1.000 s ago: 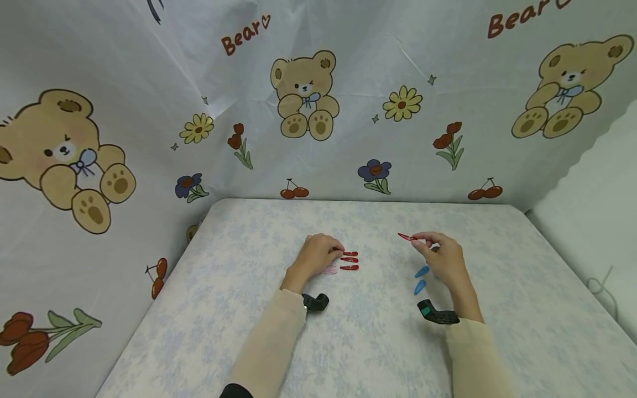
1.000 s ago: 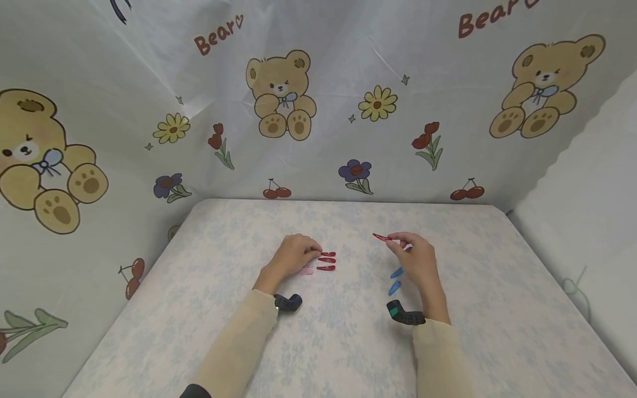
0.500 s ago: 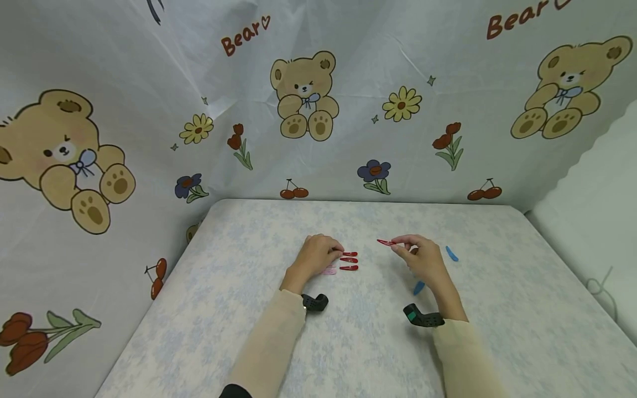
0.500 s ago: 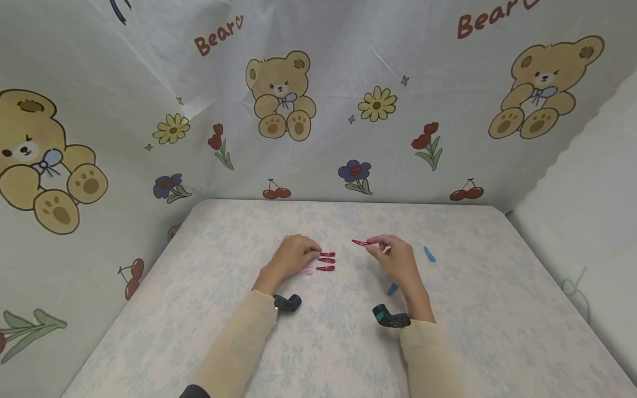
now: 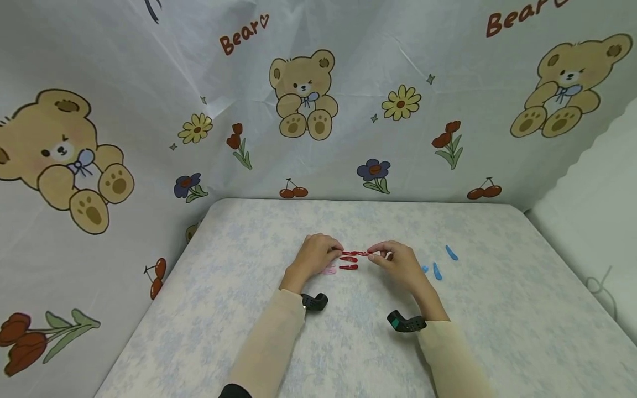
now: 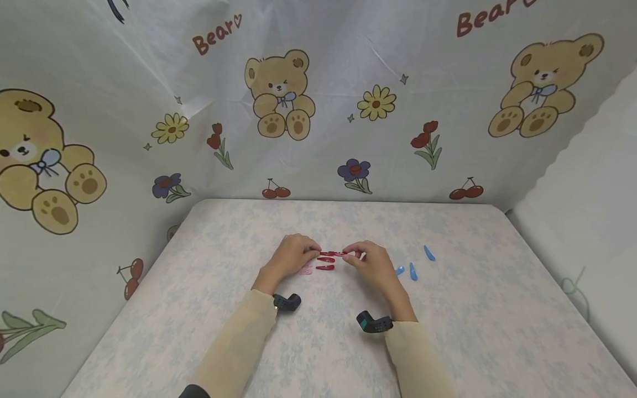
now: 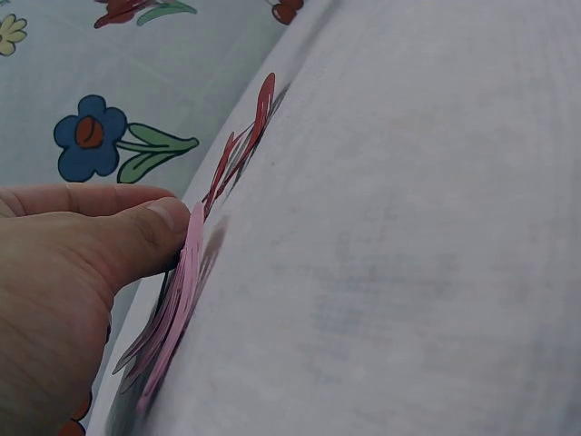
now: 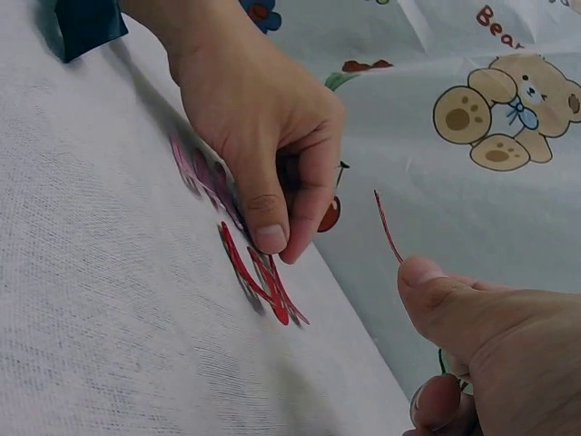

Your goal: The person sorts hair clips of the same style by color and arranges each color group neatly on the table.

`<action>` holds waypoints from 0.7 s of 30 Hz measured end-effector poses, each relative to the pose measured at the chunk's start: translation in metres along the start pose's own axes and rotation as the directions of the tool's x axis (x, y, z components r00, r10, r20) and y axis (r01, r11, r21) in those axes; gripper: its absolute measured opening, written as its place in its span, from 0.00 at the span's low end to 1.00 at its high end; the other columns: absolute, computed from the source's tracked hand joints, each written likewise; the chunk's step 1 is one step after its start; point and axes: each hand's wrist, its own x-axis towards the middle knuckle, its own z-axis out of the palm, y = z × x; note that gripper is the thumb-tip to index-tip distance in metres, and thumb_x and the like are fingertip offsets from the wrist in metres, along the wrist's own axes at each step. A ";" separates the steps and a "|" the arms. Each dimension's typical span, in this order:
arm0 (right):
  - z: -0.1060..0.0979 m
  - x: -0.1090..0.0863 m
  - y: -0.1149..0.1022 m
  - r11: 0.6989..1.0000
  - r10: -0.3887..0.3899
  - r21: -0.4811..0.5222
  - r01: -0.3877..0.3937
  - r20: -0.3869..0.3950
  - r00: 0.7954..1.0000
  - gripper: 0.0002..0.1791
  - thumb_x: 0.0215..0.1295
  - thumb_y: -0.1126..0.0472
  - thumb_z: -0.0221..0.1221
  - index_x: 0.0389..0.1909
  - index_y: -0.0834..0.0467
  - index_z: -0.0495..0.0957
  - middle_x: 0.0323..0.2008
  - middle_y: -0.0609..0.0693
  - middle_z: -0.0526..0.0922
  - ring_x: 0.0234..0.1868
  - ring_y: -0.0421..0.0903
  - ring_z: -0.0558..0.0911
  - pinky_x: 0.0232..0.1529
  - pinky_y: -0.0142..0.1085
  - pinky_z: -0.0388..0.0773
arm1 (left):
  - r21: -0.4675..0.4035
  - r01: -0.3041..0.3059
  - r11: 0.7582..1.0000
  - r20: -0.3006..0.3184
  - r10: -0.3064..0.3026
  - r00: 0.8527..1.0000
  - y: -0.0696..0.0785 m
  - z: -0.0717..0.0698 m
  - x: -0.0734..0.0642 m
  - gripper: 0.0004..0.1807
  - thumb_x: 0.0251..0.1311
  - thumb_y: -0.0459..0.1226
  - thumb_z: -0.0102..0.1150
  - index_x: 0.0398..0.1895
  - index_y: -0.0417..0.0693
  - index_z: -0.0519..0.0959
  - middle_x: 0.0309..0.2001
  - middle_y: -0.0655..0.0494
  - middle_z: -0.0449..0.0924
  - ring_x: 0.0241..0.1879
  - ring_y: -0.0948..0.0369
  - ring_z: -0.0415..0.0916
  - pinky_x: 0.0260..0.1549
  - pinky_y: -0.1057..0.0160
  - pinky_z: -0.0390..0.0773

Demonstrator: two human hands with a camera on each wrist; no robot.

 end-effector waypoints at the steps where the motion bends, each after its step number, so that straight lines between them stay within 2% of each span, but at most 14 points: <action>1: 0.001 0.000 -0.001 1.000 -0.007 0.000 0.007 0.003 1.000 0.08 0.65 0.54 0.67 0.43 0.49 0.87 0.33 0.47 0.81 0.31 0.45 0.74 0.31 0.34 0.73 | -0.001 -0.001 1.000 -0.001 0.001 1.000 0.000 0.000 0.000 0.06 0.65 0.45 0.65 0.40 0.63 0.89 0.40 0.68 0.89 0.41 0.65 0.79 0.47 0.57 0.70; 10: 0.017 -0.001 -0.008 0.997 -0.072 0.001 0.072 0.079 0.994 0.06 0.64 0.56 0.68 0.41 0.50 0.87 0.29 0.45 0.77 0.28 0.42 0.72 0.31 0.34 0.72 | -0.004 -0.015 1.000 0.001 0.015 1.000 0.000 -0.003 0.001 0.06 0.65 0.44 0.65 0.41 0.62 0.89 0.40 0.67 0.89 0.43 0.65 0.81 0.47 0.56 0.71; 21: 0.028 -0.007 -0.009 0.996 -0.046 -0.070 0.056 0.145 0.988 0.04 0.64 0.58 0.67 0.39 0.48 0.87 0.28 0.43 0.76 0.24 0.39 0.70 0.28 0.33 0.68 | -0.001 -0.017 1.000 0.001 0.017 1.000 0.000 -0.002 0.001 0.06 0.65 0.44 0.66 0.41 0.63 0.89 0.40 0.68 0.89 0.43 0.65 0.80 0.51 0.54 0.72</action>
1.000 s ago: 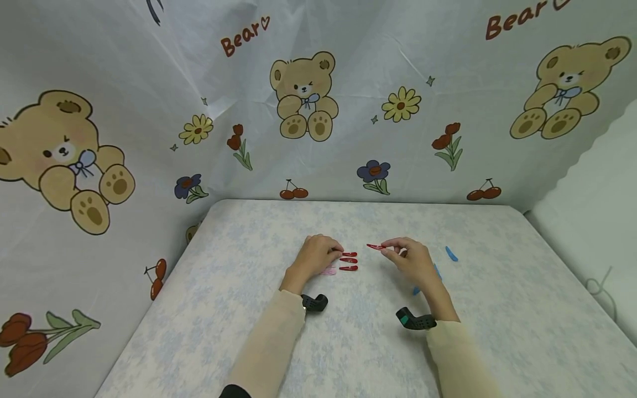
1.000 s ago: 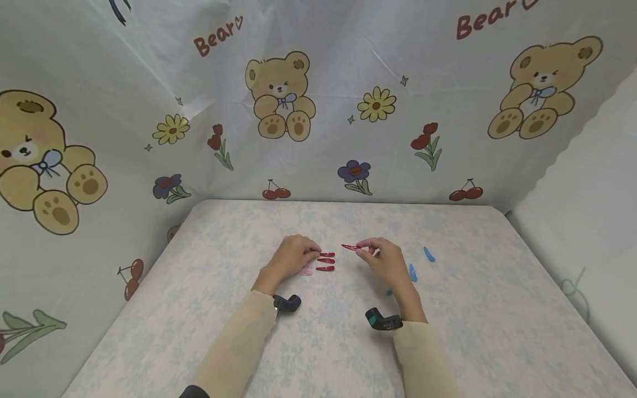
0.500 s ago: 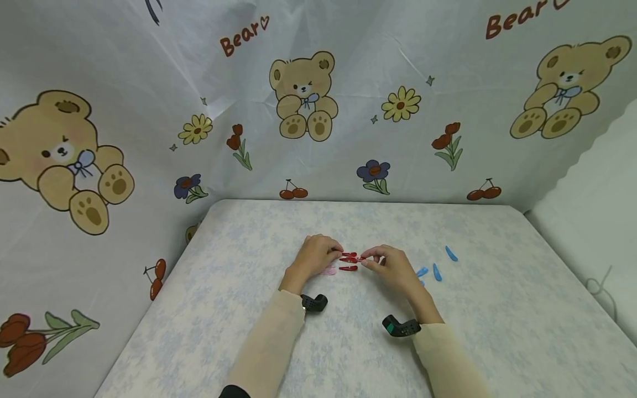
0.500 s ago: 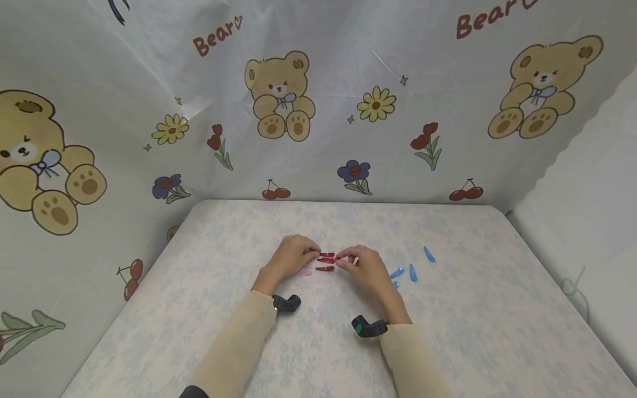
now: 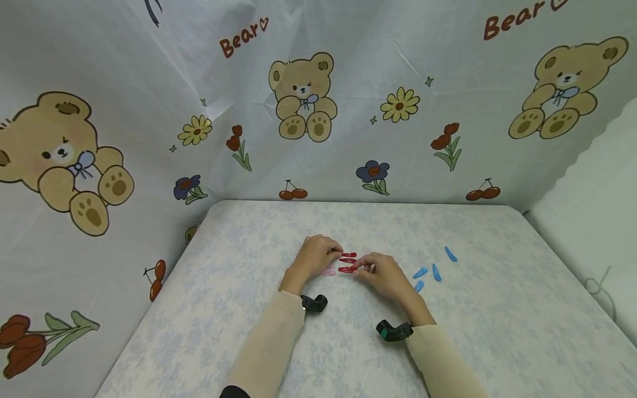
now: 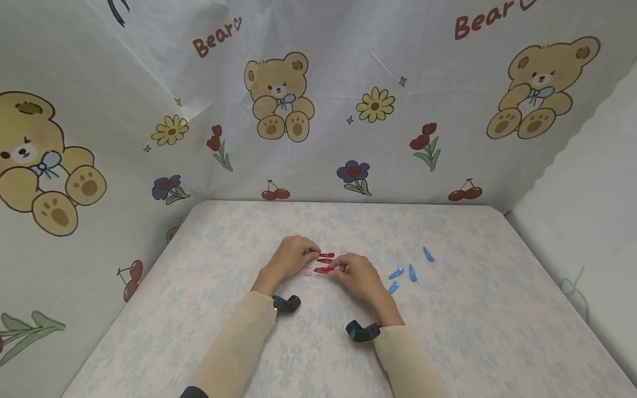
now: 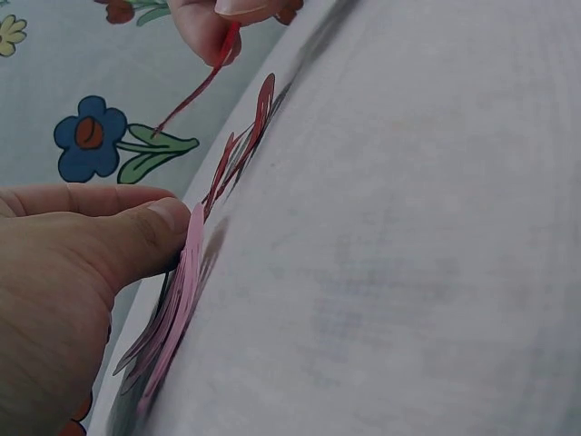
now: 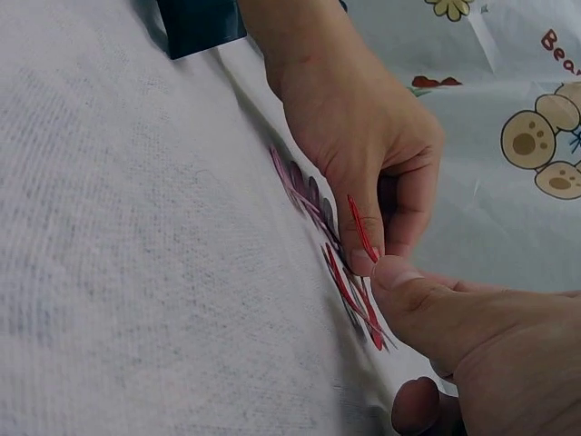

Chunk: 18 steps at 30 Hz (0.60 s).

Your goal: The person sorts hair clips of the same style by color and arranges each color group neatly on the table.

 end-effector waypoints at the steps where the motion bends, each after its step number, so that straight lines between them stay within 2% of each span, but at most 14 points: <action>1: 0.001 0.000 0.000 1.000 0.003 -0.006 -0.003 0.003 1.000 0.04 0.64 0.57 0.68 0.39 0.47 0.87 0.28 0.42 0.76 0.24 0.39 0.70 0.28 0.32 0.68 | 0.000 0.001 1.000 0.000 -0.001 1.000 0.000 0.000 0.000 0.06 0.65 0.44 0.66 0.41 0.63 0.89 0.40 0.68 0.89 0.43 0.65 0.80 0.51 0.54 0.72; 10: 0.004 0.000 0.000 1.000 0.001 -0.021 -0.001 0.018 1.000 0.04 0.62 0.54 0.70 0.35 0.47 0.86 0.27 0.41 0.77 0.26 0.39 0.71 0.30 0.33 0.69 | 0.006 0.007 1.000 0.002 -0.007 1.000 0.000 0.000 0.000 0.06 0.65 0.45 0.65 0.41 0.63 0.89 0.41 0.68 0.89 0.44 0.65 0.81 0.51 0.55 0.72; 18: 0.005 0.000 0.002 0.999 -0.015 -0.034 0.016 0.031 0.999 0.03 0.62 0.55 0.69 0.33 0.48 0.86 0.27 0.40 0.78 0.28 0.38 0.72 0.33 0.33 0.69 | -0.001 0.007 1.000 0.000 -0.007 1.000 -0.001 0.001 0.000 0.06 0.65 0.44 0.65 0.41 0.62 0.89 0.41 0.68 0.89 0.44 0.65 0.81 0.50 0.56 0.71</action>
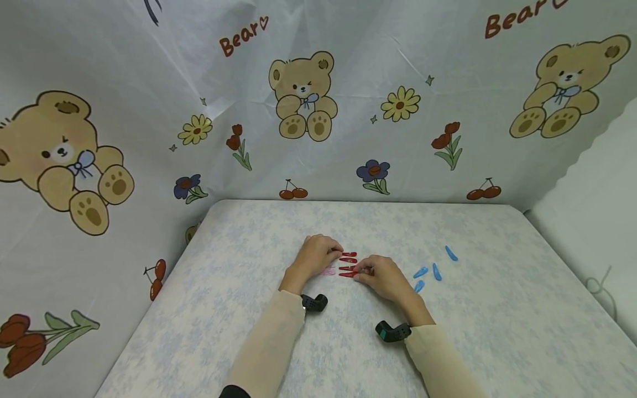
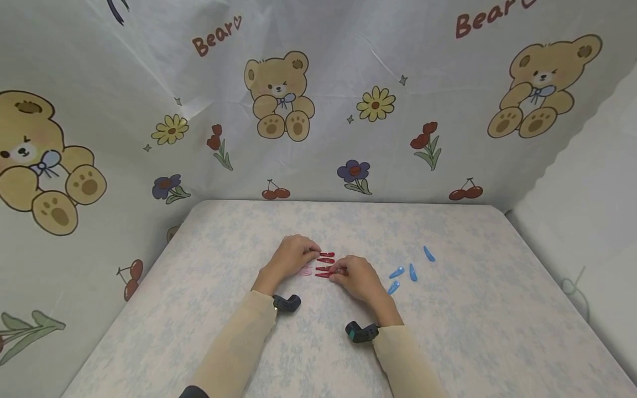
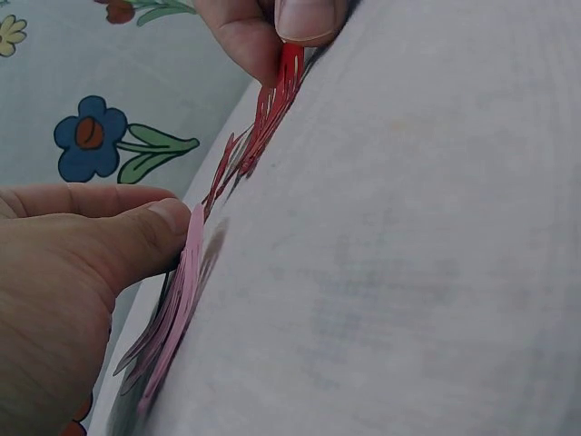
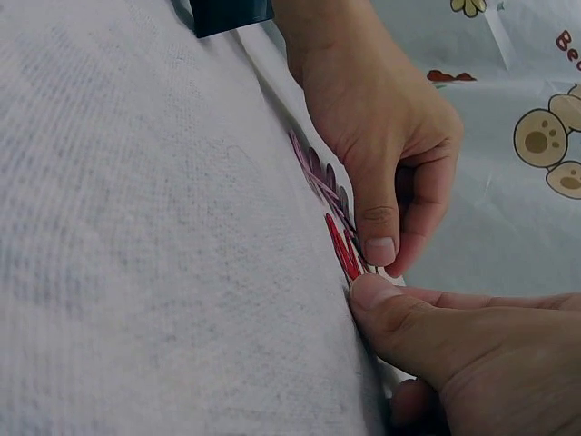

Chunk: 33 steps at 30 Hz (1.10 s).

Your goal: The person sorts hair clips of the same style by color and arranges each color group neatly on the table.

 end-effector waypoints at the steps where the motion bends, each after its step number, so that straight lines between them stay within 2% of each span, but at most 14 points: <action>1: 0.000 0.000 0.000 1.000 0.003 -0.003 -0.003 0.002 1.000 0.03 0.62 0.55 0.70 0.32 0.48 0.86 0.26 0.40 0.78 0.28 0.38 0.72 0.33 0.33 0.69 | 0.000 0.000 1.000 -0.001 0.000 1.000 0.000 0.000 0.000 0.06 0.65 0.44 0.66 0.41 0.62 0.89 0.41 0.68 0.89 0.44 0.65 0.81 0.50 0.56 0.71; 11: -0.001 0.001 0.000 1.000 0.019 -0.006 -0.018 0.047 0.999 0.03 0.61 0.56 0.70 0.34 0.50 0.87 0.25 0.42 0.76 0.28 0.39 0.71 0.33 0.34 0.69 | 0.003 0.002 1.000 0.001 -0.002 1.000 0.001 -0.001 0.000 0.05 0.65 0.44 0.66 0.40 0.62 0.89 0.41 0.67 0.89 0.44 0.65 0.81 0.50 0.56 0.71; 20: -0.004 0.000 -0.003 1.000 0.003 0.012 -0.004 0.055 0.998 0.05 0.62 0.58 0.70 0.37 0.52 0.88 0.26 0.43 0.76 0.29 0.39 0.71 0.32 0.33 0.68 | -0.015 -0.007 1.000 -0.007 0.007 1.000 0.001 0.000 0.000 0.06 0.65 0.44 0.65 0.41 0.62 0.89 0.41 0.67 0.89 0.44 0.64 0.81 0.53 0.54 0.72; 33: -0.004 -0.001 0.000 0.999 -0.033 0.004 0.033 0.050 0.998 0.04 0.61 0.58 0.70 0.36 0.51 0.87 0.26 0.42 0.76 0.29 0.39 0.72 0.34 0.34 0.70 | -0.019 -0.004 1.000 -0.014 0.004 1.000 0.001 -0.001 0.000 0.07 0.66 0.45 0.64 0.42 0.62 0.89 0.42 0.67 0.88 0.45 0.64 0.80 0.56 0.53 0.72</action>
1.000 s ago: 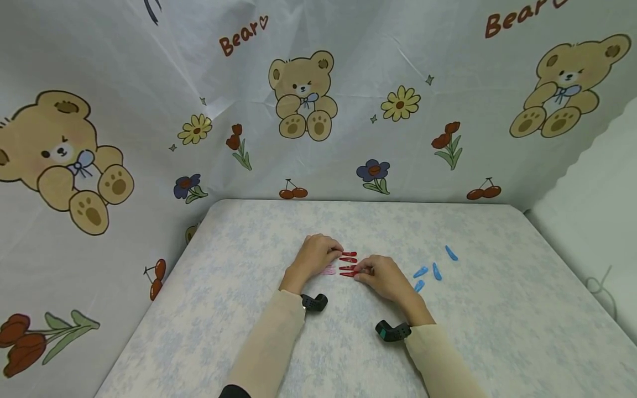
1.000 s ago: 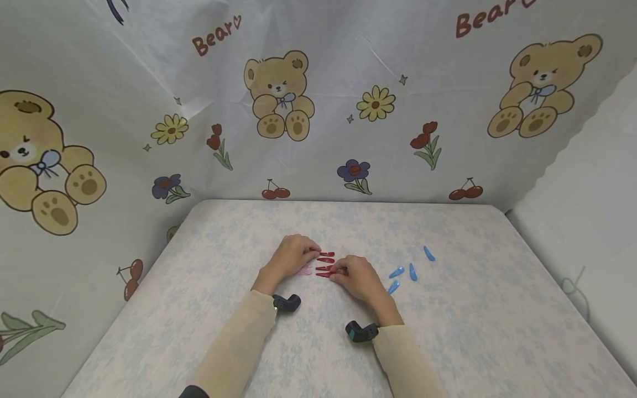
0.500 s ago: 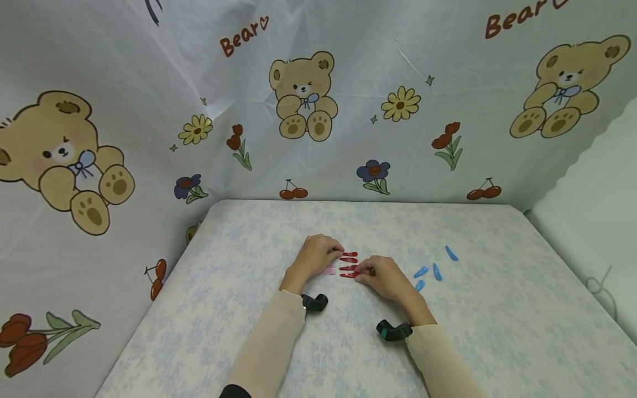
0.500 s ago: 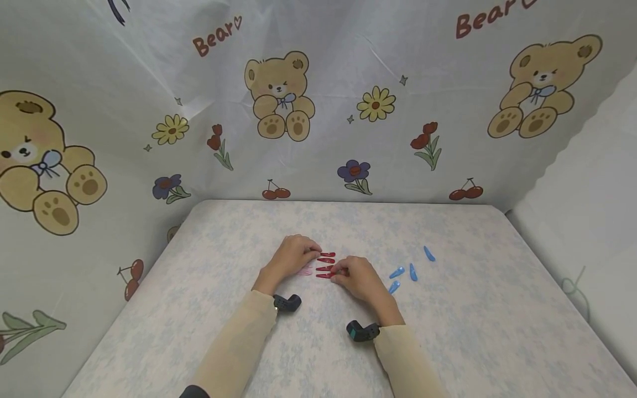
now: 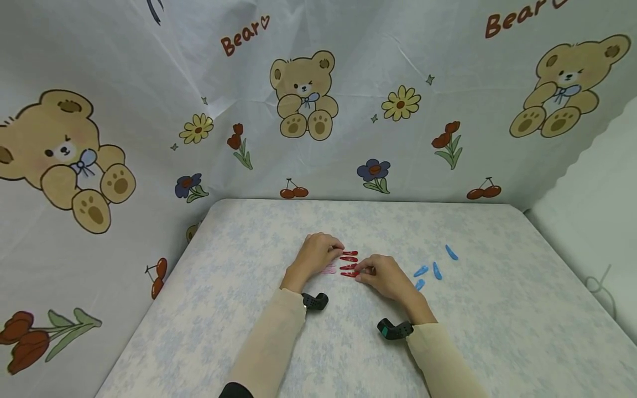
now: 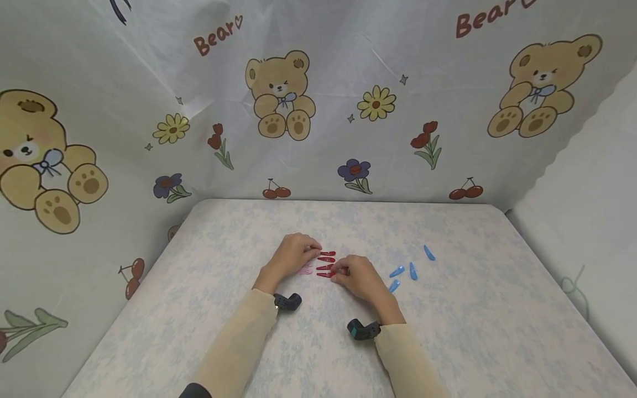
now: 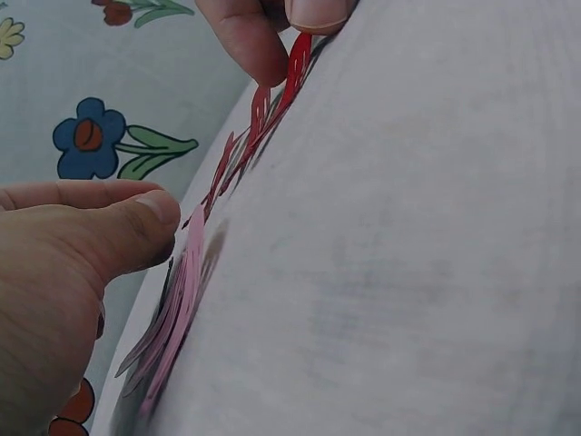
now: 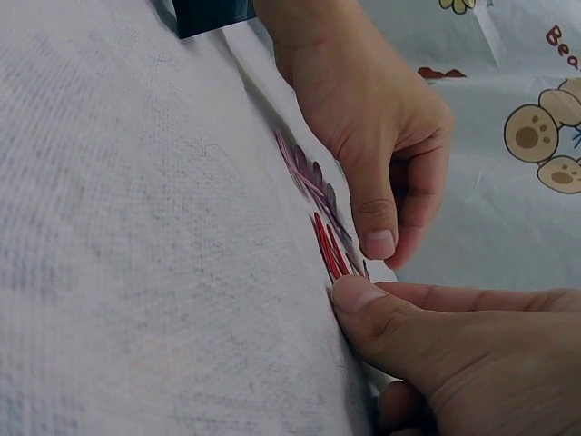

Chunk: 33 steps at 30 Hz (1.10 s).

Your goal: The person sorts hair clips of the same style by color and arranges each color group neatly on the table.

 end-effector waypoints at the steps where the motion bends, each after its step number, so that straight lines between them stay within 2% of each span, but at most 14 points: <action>1: 0.000 0.000 0.000 1.000 -0.002 0.001 0.002 -0.003 1.000 0.04 0.61 0.58 0.70 0.36 0.51 0.87 0.26 0.42 0.76 0.29 0.39 0.72 0.34 0.33 0.70 | -0.003 -0.003 1.000 -0.003 0.003 1.000 0.000 0.000 0.000 0.07 0.66 0.45 0.64 0.42 0.61 0.89 0.42 0.67 0.88 0.45 0.64 0.80 0.56 0.53 0.72; 11: -0.010 -0.004 0.000 1.000 -0.015 0.013 0.016 -0.047 0.999 0.08 0.61 0.56 0.70 0.40 0.51 0.87 0.27 0.41 0.76 0.28 0.39 0.73 0.32 0.32 0.72 | -0.025 -0.050 0.998 -0.040 0.049 0.998 0.008 -0.005 0.006 0.09 0.67 0.45 0.64 0.44 0.57 0.89 0.44 0.65 0.89 0.47 0.62 0.83 0.57 0.52 0.74; 16: -0.022 -0.007 0.001 1.000 0.019 0.020 -0.017 -0.093 0.995 0.11 0.63 0.56 0.69 0.45 0.52 0.87 0.30 0.44 0.78 0.28 0.41 0.74 0.32 0.34 0.74 | -0.032 -0.042 0.999 -0.044 0.041 0.998 0.016 -0.009 0.008 0.11 0.68 0.46 0.62 0.47 0.56 0.88 0.44 0.65 0.88 0.50 0.62 0.83 0.58 0.50 0.73; 20: -0.036 -0.013 0.001 0.998 0.054 -0.016 -0.056 -0.126 0.991 0.14 0.64 0.54 0.68 0.48 0.53 0.86 0.32 0.45 0.79 0.28 0.41 0.74 0.31 0.35 0.73 | -0.032 -0.028 0.999 -0.052 0.026 0.998 0.026 -0.010 0.008 0.12 0.68 0.47 0.61 0.48 0.56 0.87 0.42 0.65 0.87 0.49 0.62 0.82 0.55 0.51 0.73; 26: -0.063 -0.024 0.010 0.995 0.062 -0.064 -0.080 -0.250 0.966 0.14 0.66 0.54 0.67 0.49 0.53 0.86 0.33 0.46 0.80 0.26 0.42 0.74 0.26 0.35 0.72 | 0.000 -0.061 0.998 -0.055 0.061 0.997 0.048 -0.006 0.009 0.13 0.69 0.50 0.60 0.51 0.60 0.85 0.41 0.68 0.84 0.47 0.65 0.80 0.47 0.57 0.71; 30: -0.077 -0.034 0.022 0.995 0.069 -0.047 -0.088 -0.303 0.951 0.13 0.68 0.54 0.64 0.51 0.53 0.85 0.36 0.48 0.79 0.26 0.43 0.74 0.25 0.34 0.72 | 0.017 -0.099 0.995 -0.094 0.100 0.991 0.061 -0.004 0.011 0.14 0.69 0.51 0.60 0.51 0.61 0.85 0.40 0.69 0.84 0.45 0.65 0.80 0.44 0.60 0.71; 33: -0.085 -0.043 0.030 0.991 0.104 -0.047 -0.126 -0.326 0.940 0.14 0.70 0.53 0.63 0.53 0.53 0.84 0.38 0.49 0.80 0.28 0.44 0.75 0.25 0.34 0.72 | -0.011 -0.122 0.992 -0.122 0.120 0.985 0.072 -0.006 0.012 0.13 0.69 0.51 0.60 0.50 0.61 0.85 0.40 0.68 0.84 0.44 0.65 0.80 0.43 0.60 0.70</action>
